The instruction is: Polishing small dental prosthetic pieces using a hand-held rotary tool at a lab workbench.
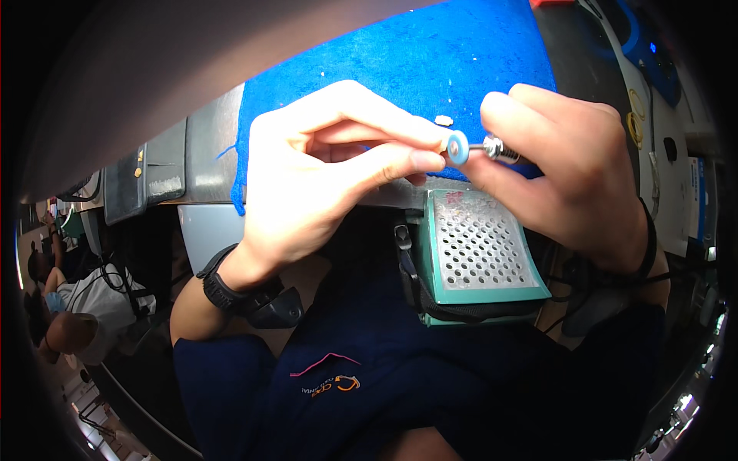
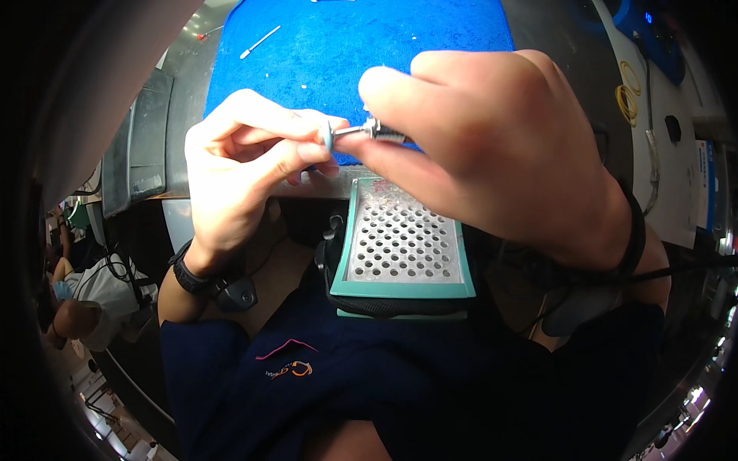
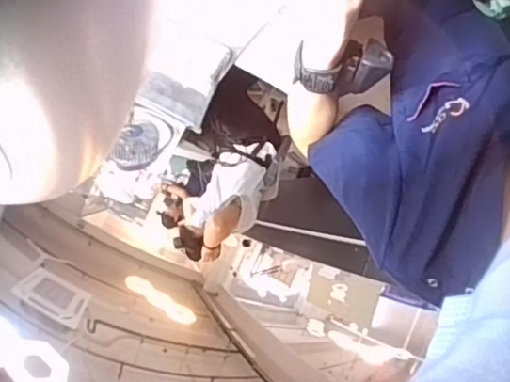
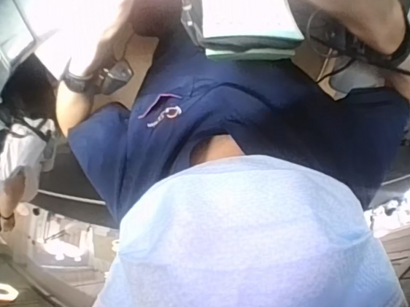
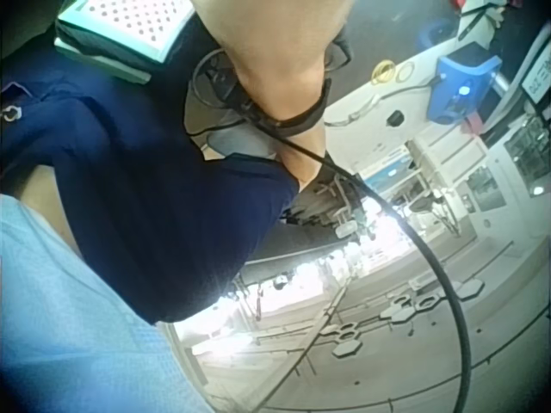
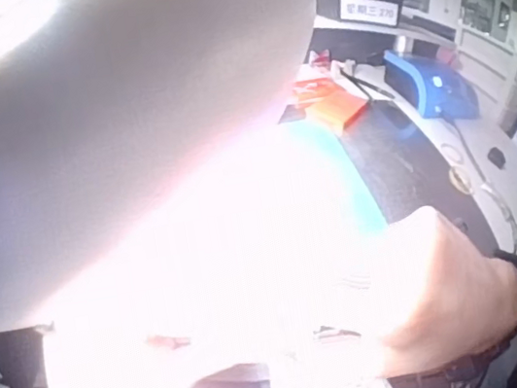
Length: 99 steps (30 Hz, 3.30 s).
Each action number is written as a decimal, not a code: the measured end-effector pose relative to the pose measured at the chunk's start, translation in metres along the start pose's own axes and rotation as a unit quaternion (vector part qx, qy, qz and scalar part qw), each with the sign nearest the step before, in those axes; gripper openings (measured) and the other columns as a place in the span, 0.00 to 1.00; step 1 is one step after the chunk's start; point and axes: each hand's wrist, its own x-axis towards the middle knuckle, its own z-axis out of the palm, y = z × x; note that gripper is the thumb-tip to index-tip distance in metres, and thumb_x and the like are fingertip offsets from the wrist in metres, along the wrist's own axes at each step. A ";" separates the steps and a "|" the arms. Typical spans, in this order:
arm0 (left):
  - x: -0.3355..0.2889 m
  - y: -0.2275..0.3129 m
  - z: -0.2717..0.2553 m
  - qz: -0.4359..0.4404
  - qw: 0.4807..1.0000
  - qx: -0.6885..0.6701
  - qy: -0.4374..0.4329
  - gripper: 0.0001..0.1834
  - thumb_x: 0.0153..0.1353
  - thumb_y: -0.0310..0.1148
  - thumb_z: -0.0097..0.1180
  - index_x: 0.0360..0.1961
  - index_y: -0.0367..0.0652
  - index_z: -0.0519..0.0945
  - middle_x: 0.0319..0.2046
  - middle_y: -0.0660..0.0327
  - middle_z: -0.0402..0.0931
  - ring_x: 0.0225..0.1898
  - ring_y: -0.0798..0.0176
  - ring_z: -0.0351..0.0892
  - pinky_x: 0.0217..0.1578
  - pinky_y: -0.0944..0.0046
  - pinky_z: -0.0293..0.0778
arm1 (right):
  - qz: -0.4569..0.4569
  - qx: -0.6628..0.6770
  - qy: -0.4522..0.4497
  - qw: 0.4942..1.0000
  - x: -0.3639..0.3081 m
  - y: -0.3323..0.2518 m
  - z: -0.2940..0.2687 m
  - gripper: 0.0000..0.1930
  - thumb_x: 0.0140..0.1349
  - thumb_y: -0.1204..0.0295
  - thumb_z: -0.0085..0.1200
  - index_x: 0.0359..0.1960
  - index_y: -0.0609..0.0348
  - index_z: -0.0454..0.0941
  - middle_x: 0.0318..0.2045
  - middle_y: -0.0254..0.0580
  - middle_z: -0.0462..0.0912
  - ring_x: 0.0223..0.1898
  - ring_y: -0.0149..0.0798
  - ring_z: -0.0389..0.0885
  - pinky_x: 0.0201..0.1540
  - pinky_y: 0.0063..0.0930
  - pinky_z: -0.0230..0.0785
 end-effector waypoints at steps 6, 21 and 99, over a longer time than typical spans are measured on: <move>0.000 0.000 -0.003 -0.002 1.000 -0.011 -0.003 0.08 0.62 0.12 0.60 0.39 0.34 0.79 0.40 0.43 0.87 0.36 0.58 0.89 0.36 0.65 0.86 | 0.010 -0.002 -0.008 1.000 0.003 -0.002 -0.001 0.16 0.47 0.74 0.74 0.32 0.62 0.77 0.21 0.42 0.72 0.20 0.43 0.74 0.21 0.34 0.62; -0.004 -0.002 -0.002 -0.002 1.000 -0.015 0.002 0.08 0.60 0.12 0.62 0.39 0.31 0.81 0.39 0.46 0.87 0.40 0.60 0.89 0.42 0.64 0.86 | 0.004 -0.007 0.014 1.000 -0.002 -0.003 0.001 0.16 0.47 0.73 0.75 0.32 0.61 0.77 0.21 0.41 0.70 0.19 0.42 0.72 0.20 0.34 0.60; -0.004 -0.002 0.003 -0.018 1.000 0.017 0.012 0.07 0.61 0.11 0.59 0.37 0.32 0.80 0.42 0.41 0.86 0.42 0.57 0.90 0.39 0.65 0.86 | 0.012 -0.016 0.014 1.000 -0.006 0.000 0.003 0.17 0.43 0.75 0.74 0.34 0.61 0.78 0.23 0.41 0.73 0.21 0.43 0.75 0.22 0.34 0.64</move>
